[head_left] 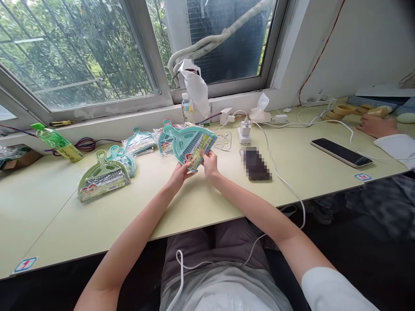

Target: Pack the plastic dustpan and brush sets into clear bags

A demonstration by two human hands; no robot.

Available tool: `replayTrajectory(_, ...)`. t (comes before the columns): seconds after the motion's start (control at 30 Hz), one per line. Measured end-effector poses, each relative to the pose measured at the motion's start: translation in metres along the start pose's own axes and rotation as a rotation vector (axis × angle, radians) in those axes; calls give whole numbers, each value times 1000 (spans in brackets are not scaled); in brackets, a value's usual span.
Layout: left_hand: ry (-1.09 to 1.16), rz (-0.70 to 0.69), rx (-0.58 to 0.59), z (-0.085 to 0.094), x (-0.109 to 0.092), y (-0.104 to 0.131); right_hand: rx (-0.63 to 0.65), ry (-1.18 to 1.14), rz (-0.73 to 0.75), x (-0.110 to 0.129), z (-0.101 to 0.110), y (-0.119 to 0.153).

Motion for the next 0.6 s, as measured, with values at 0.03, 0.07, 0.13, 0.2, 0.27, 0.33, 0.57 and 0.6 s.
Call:
replayTrajectory(0.03,-9,-14,-8,0,0,0,-13,-29,-19,2,-1,2)
replayTrajectory(0.07,-21,-22,-11,0,-1,-1,-22,-61,-41,4,-3,3)
replayTrajectory(0.13,-60,-15,-7,1,-2,-1,-19,-104,-97,9,-5,5)
replayTrajectory(0.2,-108,5,-8,3,-3,-2,5,-115,-193,14,-5,5)
replayTrajectory(0.27,-146,6,-18,5,-3,-3,37,-97,-308,20,-2,2)
replayTrajectory(0.33,-163,-3,-27,7,-4,-4,66,-60,-390,24,3,-3)
replayTrajectory(0.57,-38,2,-242,33,-14,-16,121,453,-158,35,20,-20)
replayTrajectory(0.6,10,11,-278,39,-17,-17,106,553,-19,37,23,-23)
Point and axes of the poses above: each hand's wrist, its own y-axis away from the middle knuckle, its own z-axis out of the back of the hand, x = y × z, the point moved 1 cm from there along -y, towards the middle knuckle, and after that the axes turned 4 degrees about -y, right-handed, at the moved point
